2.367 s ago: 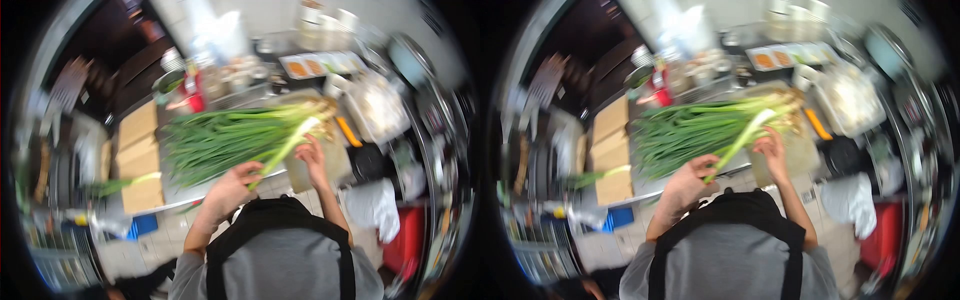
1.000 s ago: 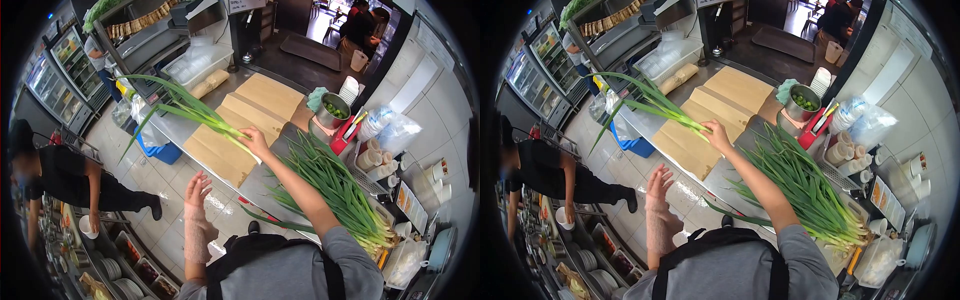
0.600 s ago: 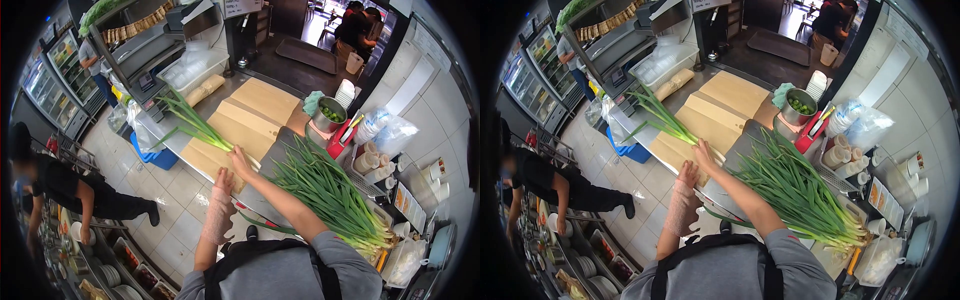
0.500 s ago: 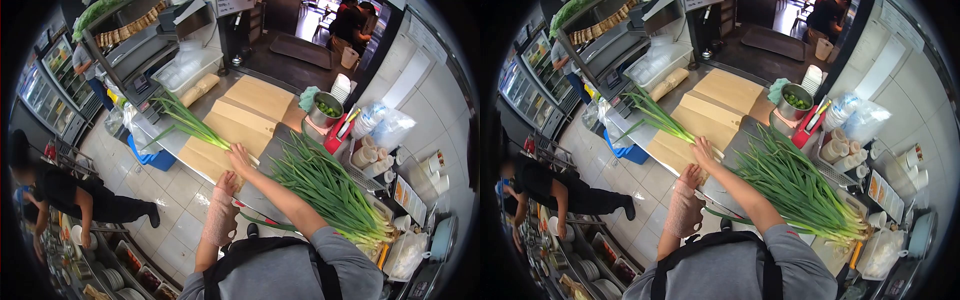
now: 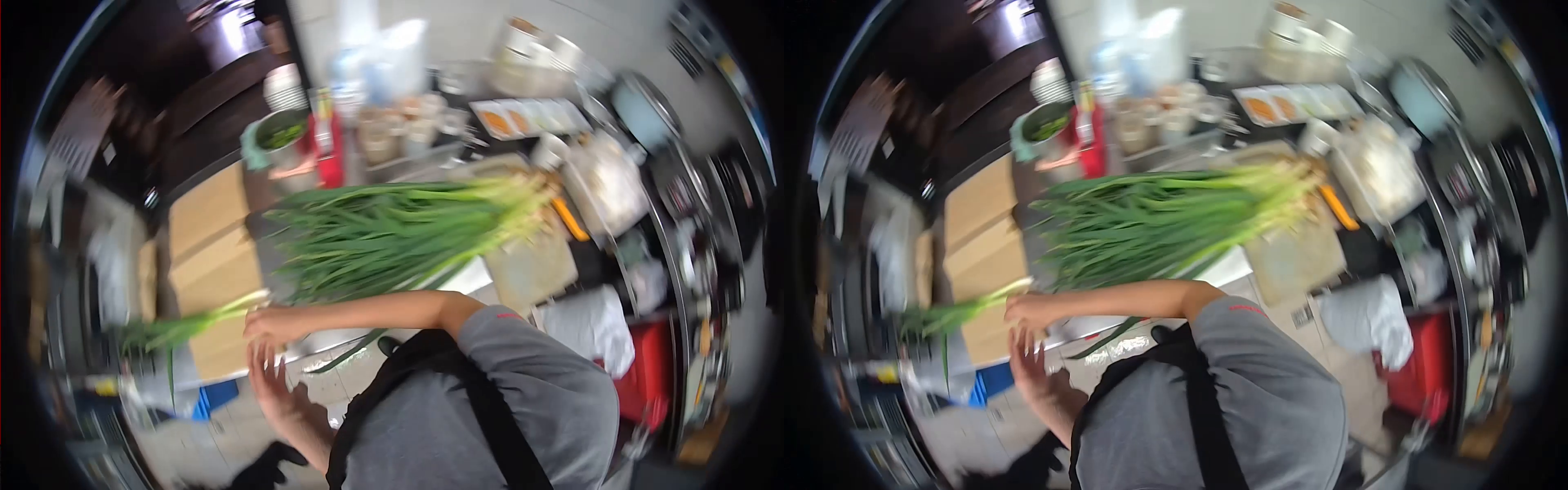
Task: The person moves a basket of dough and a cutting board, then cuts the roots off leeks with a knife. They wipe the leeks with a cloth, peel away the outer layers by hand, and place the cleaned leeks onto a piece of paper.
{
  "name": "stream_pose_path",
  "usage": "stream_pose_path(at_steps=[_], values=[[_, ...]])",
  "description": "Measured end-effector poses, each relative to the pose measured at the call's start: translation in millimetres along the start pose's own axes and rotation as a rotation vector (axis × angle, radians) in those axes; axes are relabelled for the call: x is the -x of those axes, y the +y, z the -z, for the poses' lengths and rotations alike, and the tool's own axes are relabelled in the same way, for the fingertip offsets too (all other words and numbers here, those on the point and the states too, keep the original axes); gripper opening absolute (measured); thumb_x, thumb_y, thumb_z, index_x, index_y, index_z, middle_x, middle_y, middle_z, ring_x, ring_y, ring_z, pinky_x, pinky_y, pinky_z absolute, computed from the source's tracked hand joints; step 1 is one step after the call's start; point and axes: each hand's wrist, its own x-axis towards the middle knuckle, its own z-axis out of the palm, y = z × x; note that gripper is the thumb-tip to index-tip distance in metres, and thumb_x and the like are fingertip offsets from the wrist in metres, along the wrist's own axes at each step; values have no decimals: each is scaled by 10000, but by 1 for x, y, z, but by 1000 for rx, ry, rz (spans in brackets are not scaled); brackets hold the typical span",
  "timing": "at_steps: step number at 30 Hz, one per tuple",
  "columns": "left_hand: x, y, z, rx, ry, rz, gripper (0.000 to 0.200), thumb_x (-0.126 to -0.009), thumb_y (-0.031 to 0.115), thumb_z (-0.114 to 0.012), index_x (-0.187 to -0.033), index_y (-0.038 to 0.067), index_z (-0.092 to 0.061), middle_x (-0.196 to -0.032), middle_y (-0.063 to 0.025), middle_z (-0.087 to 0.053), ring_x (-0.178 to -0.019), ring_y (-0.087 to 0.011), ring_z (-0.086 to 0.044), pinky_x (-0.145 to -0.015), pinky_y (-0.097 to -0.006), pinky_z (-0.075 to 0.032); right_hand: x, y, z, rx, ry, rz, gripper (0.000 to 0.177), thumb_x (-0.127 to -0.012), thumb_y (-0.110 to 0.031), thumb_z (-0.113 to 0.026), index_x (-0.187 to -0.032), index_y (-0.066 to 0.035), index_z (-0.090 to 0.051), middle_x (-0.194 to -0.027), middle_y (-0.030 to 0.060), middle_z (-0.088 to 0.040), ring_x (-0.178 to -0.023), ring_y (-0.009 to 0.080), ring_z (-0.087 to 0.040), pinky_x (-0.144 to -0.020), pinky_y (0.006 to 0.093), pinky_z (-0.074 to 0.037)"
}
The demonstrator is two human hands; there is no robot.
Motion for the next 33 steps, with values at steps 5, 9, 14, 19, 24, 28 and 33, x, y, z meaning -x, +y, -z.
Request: stream_pose_path(at_steps=[5, 9, 14, 19, 24, 28, 33], values=[[13, 13, -11, 353, -176, 151, 407, -905, 319, -519, -1256, 126, -445, -1195, -44, -514, -978, -129, -528, -824, -297, -446, 107, -85, 113, -230, 34, -266, 167, -798, -141, -637, -911, -18, -640, -792, 118, -633, -697, 221, -623, -651, 319, -495], [9, 21, -73, 215, -531, 118, 283, -921, 234, -495, -1138, 52, -520, -1076, -106, -585, -856, -145, -572, -730, -282, -467, 223, -133, 176, -253, 412, -634, 181, -885, -181, -570, -904, -21, -650, -740, 61, -656, -639, 112, -630, -566, 238, -507], [20, 29, -191, -78, -926, 83, 343, -906, 204, -523, -1181, -1, -518, -1138, -111, -586, -972, -153, -577, -771, -252, -463, 390, -166, 230, 267, 1054, -848, 176, -866, -93, -554, -994, -1, -633, -829, 99, -659, -688, 171, -642, -606, 289, -506], [15, -17, -297, -227, -1063, -165, 331, -859, 77, -565, -1181, 3, -553, -1117, -84, -609, -978, -115, -574, -773, -217, -452, 494, -165, 296, 1030, 1176, -1156, 188, -795, -61, -563, -951, 7, -644, -894, 194, -639, -798, 302, -642, -706, 380, -499], [0, -65, -363, -373, -906, -89, 334, -807, 15, -613, -1140, 48, -606, -1092, -51, -634, -939, -106, -589, -785, -197, -446, 559, -106, 326, 1273, 800, -1343, 185, -697, -12, -544, -858, 0, -632, -867, 168, -609, -845, 352, -609, -689, 447, -495], [4, -82, -385, -419, -830, -358, 326, -776, 44, -653, -1100, 71, -636, -1037, -71, -658, -902, -142, -613, -786, -236, -464, 567, -92, 333, 1164, 717, -1483, 250, -709, -87, -584, -948, -18, -610, -979, 168, -560, -956, 374, -568, -756, 495, -477], [47, -58, -402, -836, -642, -754, 346, -727, 37, -662, -1069, 78, -630, -1001, -124, -632, -944, -293, -581, -845, -347, -454, 540, -134, 336, 952, 833, -1513, 401, -734, -214, -594, -1086, -23, -580, -1026, 230, -532, -940, 395, -573, -809, 473, -465]])
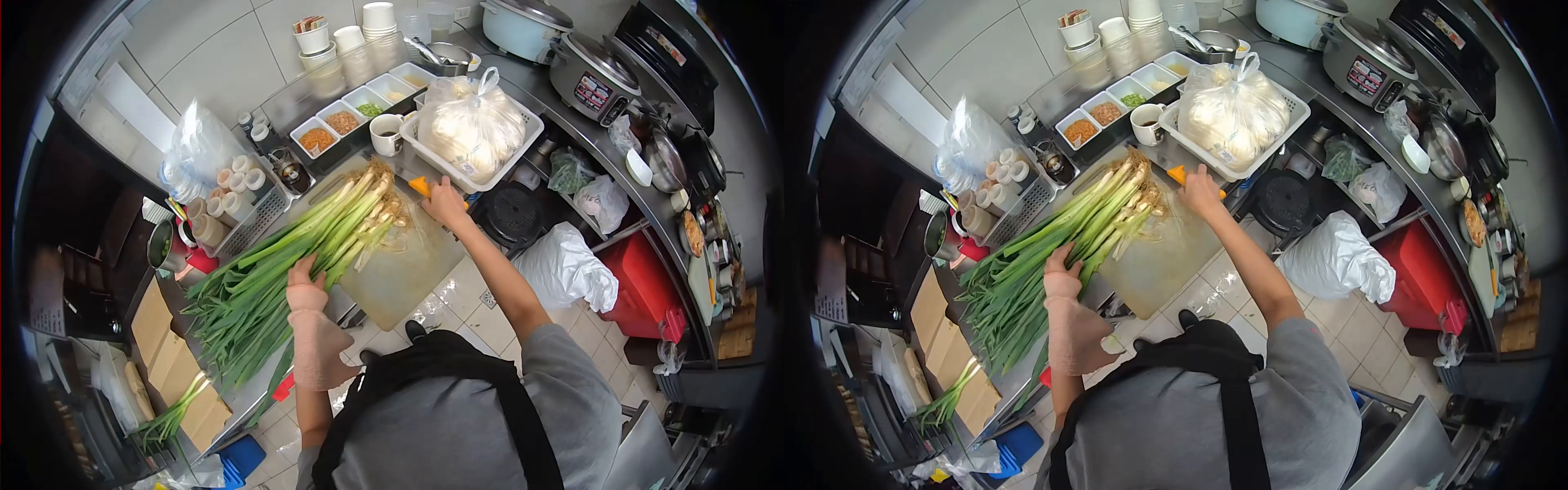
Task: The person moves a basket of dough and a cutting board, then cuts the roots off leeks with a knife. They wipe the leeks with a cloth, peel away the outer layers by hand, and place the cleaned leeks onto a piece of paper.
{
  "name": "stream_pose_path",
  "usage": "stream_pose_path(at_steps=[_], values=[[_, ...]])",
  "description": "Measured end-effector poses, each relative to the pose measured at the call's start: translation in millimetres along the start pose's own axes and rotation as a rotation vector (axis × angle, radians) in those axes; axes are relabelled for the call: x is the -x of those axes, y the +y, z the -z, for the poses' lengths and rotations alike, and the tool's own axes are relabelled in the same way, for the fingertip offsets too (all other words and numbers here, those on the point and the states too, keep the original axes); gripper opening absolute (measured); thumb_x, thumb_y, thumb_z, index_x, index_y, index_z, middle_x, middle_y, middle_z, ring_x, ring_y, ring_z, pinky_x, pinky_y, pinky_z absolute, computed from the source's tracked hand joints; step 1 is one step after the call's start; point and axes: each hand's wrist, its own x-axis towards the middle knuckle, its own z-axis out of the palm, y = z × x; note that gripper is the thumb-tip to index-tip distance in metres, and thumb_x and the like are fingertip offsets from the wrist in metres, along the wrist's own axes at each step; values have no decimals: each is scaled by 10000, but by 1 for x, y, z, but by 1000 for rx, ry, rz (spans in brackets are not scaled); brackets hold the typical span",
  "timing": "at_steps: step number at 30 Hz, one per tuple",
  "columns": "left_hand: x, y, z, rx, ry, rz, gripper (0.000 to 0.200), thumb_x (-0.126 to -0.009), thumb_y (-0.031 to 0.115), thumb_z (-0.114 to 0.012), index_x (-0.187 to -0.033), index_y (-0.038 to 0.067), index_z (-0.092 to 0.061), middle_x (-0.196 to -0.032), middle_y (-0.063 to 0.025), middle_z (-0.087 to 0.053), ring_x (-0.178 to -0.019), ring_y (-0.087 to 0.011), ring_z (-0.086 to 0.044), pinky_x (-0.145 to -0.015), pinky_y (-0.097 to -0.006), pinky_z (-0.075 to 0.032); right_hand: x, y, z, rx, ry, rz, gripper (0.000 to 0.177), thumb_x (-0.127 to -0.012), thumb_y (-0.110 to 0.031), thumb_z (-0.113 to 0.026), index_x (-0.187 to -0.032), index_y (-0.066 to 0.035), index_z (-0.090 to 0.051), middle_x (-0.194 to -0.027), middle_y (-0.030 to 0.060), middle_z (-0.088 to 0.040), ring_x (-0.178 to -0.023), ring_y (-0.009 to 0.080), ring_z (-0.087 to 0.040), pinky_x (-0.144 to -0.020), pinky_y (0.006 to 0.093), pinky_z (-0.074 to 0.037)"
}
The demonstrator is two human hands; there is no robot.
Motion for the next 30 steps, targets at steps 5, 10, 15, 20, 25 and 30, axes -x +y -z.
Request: stream_pose_path(at_steps=[5, 10, 15, 20, 25, 30], values=[[1, 16, -3, -44, 115, 84, 228, -757, 4, -631, -973, 71, -653, -950, -133, -633, -909, -302, -591, -800, -384, -470, 39, 20, 38, -240, -120, -94, 420, -778, -288, -520, -1066, 3, -612, -932, 234, -591, -906, 360, -597, -798, 409, -467], [10, 23, 12, 48, 22, 65, 174, -770, 15, -627, -936, 60, -654, -885, -131, -653, -823, -299, -625, -741, -375, -492, 122, 41, 71, -533, -84, -166, 412, -818, -348, -599, -1026, 8, -587, -725, 153, -601, -653, 251, -606, -612, 343, -479], [33, 12, -4, -154, -47, -82, 354, -747, 34, -616, -1085, 121, -551, -1026, -109, -596, -984, -313, -549, -820, -419, -434, 176, 40, 59, -923, -126, -392, 310, -860, -306, -611, -1010, -45, -537, -662, 5, -479, -478, 61, -438, -410, 212, -339], [10, 19, -7, -276, -154, -17, 540, -726, 89, -638, -1241, 100, -478, -1240, -96, -422, -1171, -263, -378, -946, -423, -311, 190, 12, 51, -1132, -108, -417, 234, -894, -267, -576, -860, -56, -483, -657, -20, -456, -468, 35, -414, -390, 202, -322], [6, 38, 5, -345, -253, 12, 471, -796, 86, -535, -1258, 81, -444, -1242, -109, -418, -1163, -265, -384, -952, -412, -318, 196, 4, 61, -1130, -136, -402, 231, -894, -265, -575, -857, -53, -490, -659, -18, -464, -464, 30, -412, -391, 195, -320], [-1, 37, 11, -230, -253, 22, 365, -843, 99, -487, -1207, 116, -460, -1226, -122, -443, -1132, -304, -422, -941, -405, -357, 202, 2, 68, -1126, -131, -391, 223, -897, -257, -570, -845, -53, -497, -653, -21, -468, -462, 27, -415, -392, 192, -321]])
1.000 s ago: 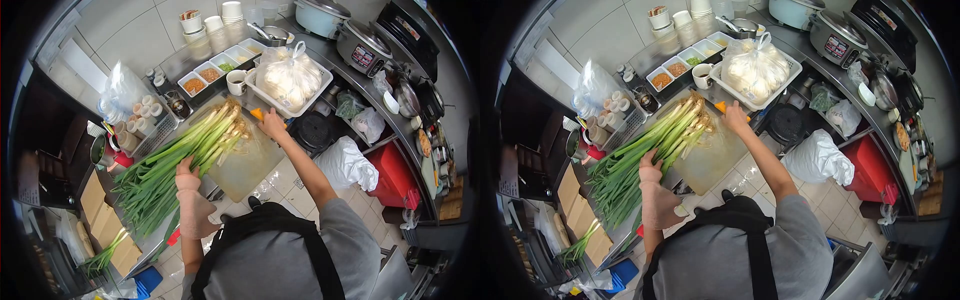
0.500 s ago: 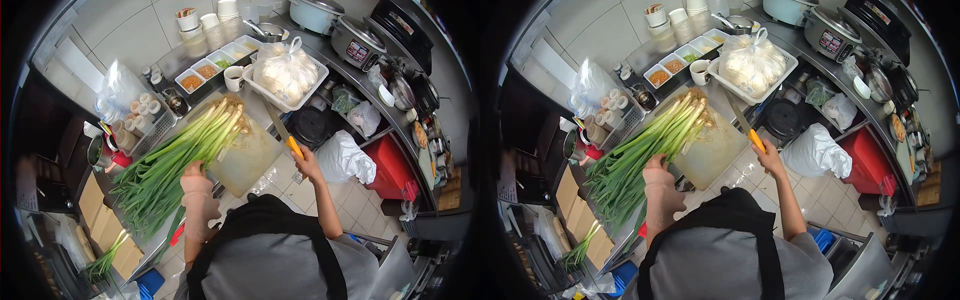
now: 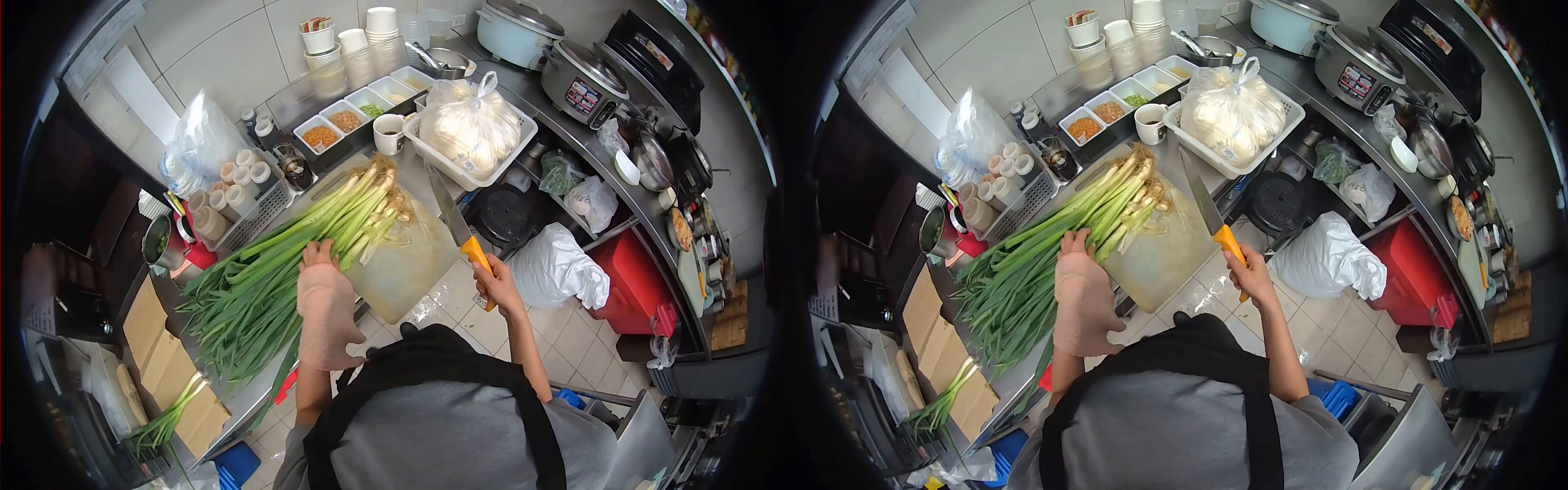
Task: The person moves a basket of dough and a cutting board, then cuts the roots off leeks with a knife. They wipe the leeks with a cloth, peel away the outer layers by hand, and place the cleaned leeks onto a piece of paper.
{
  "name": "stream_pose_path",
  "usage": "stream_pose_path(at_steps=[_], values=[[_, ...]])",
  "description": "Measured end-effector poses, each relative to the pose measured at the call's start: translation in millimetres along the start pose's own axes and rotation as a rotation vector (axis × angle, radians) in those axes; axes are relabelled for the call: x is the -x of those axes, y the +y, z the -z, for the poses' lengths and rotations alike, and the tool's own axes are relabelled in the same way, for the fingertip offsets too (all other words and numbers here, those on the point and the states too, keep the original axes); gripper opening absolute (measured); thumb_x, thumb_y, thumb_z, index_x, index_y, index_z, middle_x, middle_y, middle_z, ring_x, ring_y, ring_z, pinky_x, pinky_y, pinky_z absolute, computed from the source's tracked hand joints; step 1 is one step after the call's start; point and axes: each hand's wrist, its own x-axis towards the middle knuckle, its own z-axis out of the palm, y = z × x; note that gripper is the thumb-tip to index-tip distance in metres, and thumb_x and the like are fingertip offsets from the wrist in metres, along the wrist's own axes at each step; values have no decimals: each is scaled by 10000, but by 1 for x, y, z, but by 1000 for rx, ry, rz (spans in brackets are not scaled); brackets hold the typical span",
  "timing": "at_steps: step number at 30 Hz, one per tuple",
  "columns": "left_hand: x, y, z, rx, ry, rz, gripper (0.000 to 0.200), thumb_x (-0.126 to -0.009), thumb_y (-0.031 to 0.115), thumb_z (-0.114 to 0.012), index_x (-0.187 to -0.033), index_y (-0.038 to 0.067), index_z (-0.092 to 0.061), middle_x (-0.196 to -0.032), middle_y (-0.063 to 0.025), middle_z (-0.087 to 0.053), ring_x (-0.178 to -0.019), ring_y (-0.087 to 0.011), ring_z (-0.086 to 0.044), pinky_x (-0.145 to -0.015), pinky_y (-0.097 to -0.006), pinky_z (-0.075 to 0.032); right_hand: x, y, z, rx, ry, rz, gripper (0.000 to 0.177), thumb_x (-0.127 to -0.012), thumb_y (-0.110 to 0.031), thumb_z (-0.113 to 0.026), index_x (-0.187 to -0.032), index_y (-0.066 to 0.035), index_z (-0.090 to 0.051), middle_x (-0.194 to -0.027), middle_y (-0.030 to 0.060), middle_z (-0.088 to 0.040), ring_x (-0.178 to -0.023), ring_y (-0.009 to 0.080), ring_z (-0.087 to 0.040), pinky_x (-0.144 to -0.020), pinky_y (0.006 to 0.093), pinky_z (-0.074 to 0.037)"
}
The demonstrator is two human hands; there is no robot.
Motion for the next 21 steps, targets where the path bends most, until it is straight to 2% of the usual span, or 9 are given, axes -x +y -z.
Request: stream_pose_path(at_steps=[2, 8, 11, 15, 16, 17, 19, 20, 21], values=[[-2, 1, 10, 29, 21, 27, 324, -857, 119, -488, -1180, 138, -465, -1215, -126, -472, -1104, -327, -460, -917, -406, -388, 5, -6, -1, -12, 12, 14, 221, -898, -254, -568, -841, -52, -498, -646, -24, -465, -462, 27, -417, -392, 192, -321], [3, -17, 31, 210, -110, 9, 304, -878, 175, -487, -1177, 159, -434, -1175, -150, -543, -1033, -335, -542, -846, -425, -436, 16, -14, 2, -39, 27, 60, 227, -903, -259, -562, -836, -52, -499, -642, -27, -463, -462, 27, -418, -400, 188, -322], [19, -16, 41, 151, -162, -65, 310, -872, 188, -494, -1174, 163, -431, -1132, -149, -562, -1023, -324, -549, -836, -422, -441, 19, -14, 5, -51, 22, 68, 222, -908, -262, -555, -842, -57, -498, -643, -29, -461, -463, 28, -420, -403, 186, -322], [40, -7, 18, 87, -231, -58, 318, -843, 112, -507, -1153, 150, -448, -1140, -145, -532, -1047, -340, -517, -842, -423, -438, 20, -12, 3, -29, -14, 96, 209, -910, -250, -553, -868, -54, -498, -640, -31, -451, -462, 30, -419, -403, 188, -320], [40, -7, 10, 145, -198, -188, 354, -814, 62, -523, -1154, 130, -453, -1203, -133, -474, -1137, -324, -433, -917, -418, -386, 20, -11, 3, -16, -36, 100, 205, -910, -246, -553, -879, -51, -498, -639, -32, -447, -462, 30, -418, -402, 188, -318], [45, -6, 3, 79, -183, -188, 361, -807, 54, -528, -1153, 126, -455, -1222, -133, -449, -1163, -320, -397, -943, -421, -357, 21, -11, 3, -3, -58, 105, 202, -910, -242, -553, -889, -48, -499, -638, -33, -442, -462, 30, -417, -402, 187, -316], [53, 3, -8, -52, -154, -189, 376, -792, 38, -539, -1151, 117, -458, -1259, -133, -400, -1215, -311, -324, -996, -428, -297, 23, -10, 4, 35, -112, 145, 155, -900, -172, -537, -947, -28, -506, -690, -4, -520, -495, 42, -465, -439, 193, -367], [52, 4, -12, -57, -185, -177, 411, -790, 61, -569, -1177, 143, -457, -1300, -135, -338, -1244, -328, -265, -1029, -480, -222, 22, -5, 2, 51, -120, 189, 149, -895, -156, -533, -960, -24, -507, -714, 6, -546, -508, 45, -482, -453, 195, -381], [52, 3, -17, -90, -155, -195, 444, -790, 81, -584, -1204, 158, -445, -1303, -136, -334, -1245, -330, -263, -1031, -493, -215, 23, -3, 2, 67, -130, 231, 147, -890, -140, -528, -973, -20, -508, -737, 16, -571, -521, 49, -499, -467, 196, -396]])
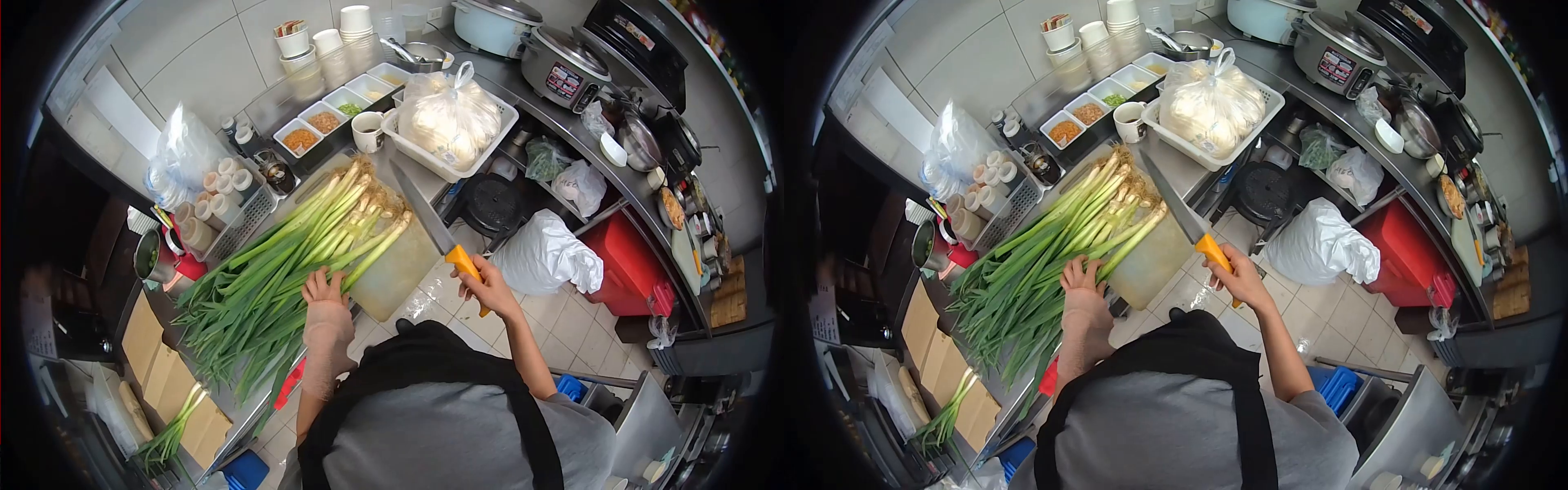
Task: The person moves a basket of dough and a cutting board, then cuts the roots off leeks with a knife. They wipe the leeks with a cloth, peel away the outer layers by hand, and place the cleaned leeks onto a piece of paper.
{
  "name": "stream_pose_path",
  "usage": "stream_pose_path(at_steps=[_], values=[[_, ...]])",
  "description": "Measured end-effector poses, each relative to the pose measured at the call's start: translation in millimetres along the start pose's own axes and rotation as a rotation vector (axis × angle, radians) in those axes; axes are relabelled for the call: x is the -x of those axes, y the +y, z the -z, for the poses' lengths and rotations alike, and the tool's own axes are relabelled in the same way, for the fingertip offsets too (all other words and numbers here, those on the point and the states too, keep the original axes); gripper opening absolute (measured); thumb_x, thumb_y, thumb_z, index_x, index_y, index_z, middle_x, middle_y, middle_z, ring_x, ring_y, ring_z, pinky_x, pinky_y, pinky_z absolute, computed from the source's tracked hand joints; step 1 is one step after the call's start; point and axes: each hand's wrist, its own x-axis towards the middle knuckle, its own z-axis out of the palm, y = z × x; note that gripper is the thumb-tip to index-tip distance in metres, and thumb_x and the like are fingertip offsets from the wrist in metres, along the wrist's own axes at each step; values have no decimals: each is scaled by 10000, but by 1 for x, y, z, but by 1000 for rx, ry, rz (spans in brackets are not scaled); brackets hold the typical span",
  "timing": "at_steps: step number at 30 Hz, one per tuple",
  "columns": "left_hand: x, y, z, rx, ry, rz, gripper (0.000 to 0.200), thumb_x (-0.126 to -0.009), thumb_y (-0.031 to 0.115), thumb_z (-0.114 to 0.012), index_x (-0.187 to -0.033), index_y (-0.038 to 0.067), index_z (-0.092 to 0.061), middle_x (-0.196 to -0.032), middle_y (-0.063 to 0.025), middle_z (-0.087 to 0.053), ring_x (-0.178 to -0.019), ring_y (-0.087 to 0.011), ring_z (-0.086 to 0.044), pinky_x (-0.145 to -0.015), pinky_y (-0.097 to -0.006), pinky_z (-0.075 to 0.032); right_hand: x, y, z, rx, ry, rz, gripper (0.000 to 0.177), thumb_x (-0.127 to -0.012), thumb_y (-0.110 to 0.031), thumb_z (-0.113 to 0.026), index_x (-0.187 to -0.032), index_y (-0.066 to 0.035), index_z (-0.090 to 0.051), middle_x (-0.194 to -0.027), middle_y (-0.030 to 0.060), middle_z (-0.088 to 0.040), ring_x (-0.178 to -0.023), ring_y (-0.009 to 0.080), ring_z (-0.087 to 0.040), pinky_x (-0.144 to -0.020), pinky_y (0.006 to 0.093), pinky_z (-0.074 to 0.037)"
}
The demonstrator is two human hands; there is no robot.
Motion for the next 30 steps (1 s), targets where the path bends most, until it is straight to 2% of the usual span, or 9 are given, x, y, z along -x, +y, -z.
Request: stream_pose_path(at_steps=[1, 4, 7, 10, 12, 13, 16, 25, 30], values=[[-1, -3, -8, -36, 28, -13, 477, -789, 101, -598, -1231, 174, -434, -1305, -136, -331, -1247, -332, -261, -1033, -507, -208, 3, -8, 5, 109, -51, -85, 164, -873, -125, -512, -991, -11, -509, -780, 80, -610, -543, 122, -555, -515, 263, -450], [-3, -10, -25, -24, 98, -6, 587, -780, 174, -640, -1306, 231, -385, -1299, -137, -336, -1252, -331, -256, -1041, -535, -183, 10, -19, 5, 574, -29, 21, 261, -875, -183, -536, -1076, -28, -474, -765, 147, -604, -551, 257, -587, -539, 338, -465], [-5, -13, -23, -82, 153, -37, 658, -769, 232, -663, -1346, 274, -351, -1280, -147, -349, -1251, -323, -259, -1046, -540, -174, 11, -26, 8, 706, -44, -102, 409, -884, -237, -536, -1241, -94, -394, -780, 205, -602, -606, 378, -589, -578, 430, -466], [-10, -23, -28, -115, 201, -140, 660, -732, 251, -691, -1325, 292, -405, -1174, -154, -395, -1176, -315, -329, -1031, -534, -206, 9, -29, 14, 965, -80, 5, 531, -897, -258, -512, -1369, -205, -275, -810, 217, -607, -635, 401, -591, -585, 464, -468], [-16, -29, -32, -63, 186, -196, 681, -681, 260, -735, -1299, 304, -453, -1123, -143, -407, -1127, -311, -365, -1010, -522, -241, 7, -32, 20, 1098, -120, -7, 550, -908, -240, -485, -1396, -275, -234, -806, 211, -601, -642, 396, -596, -594, 478, -474], [-15, -27, -29, -42, 172, -200, 664, -678, 237, -732, -1286, 290, -473, -1073, -140, -406, -1077, -307, -388, -983, -489, -278, 7, -33, 23, 1164, -140, -15, 565, -913, -231, -471, -1409, -310, -214, -804, 208, -598, -646, 394, -599, -599, 485, -477], [-13, -21, -22, -13, 47, -161, 615, -729, 200, -677, -1297, 266, -453, -1092, -149, -413, -1059, -304, -396, -935, -448, -313, 2, -43, 29, 1251, -212, -57, 581, -917, -221, -460, -1412, -359, -190, -789, 198, -587, -657, 389, -601, -592, 475, -488], [-26, -28, -24, -54, 43, -271, 627, -725, 192, -661, -1311, 271, -453, -1094, -99, -490, -1037, -282, -405, -853, -398, -339, -10, -63, 25, 1248, -329, -120, 575, -919, -217, -453, -1412, -358, -192, -766, 208, -607, -679, 393, -606, -606, 485, -484], [-27, -27, -19, -80, 53, -313, 659, -702, 174, -664, -1318, 267, -448, -1084, -69, -498, -1011, -255, -423, -825, -389, -345, -23, -75, 17, 1318, -384, -245, 553, -918, -209, -436, -1407, -341, -214, -720, 217, -616, -683, 388, -616, -623, 476, -493]])
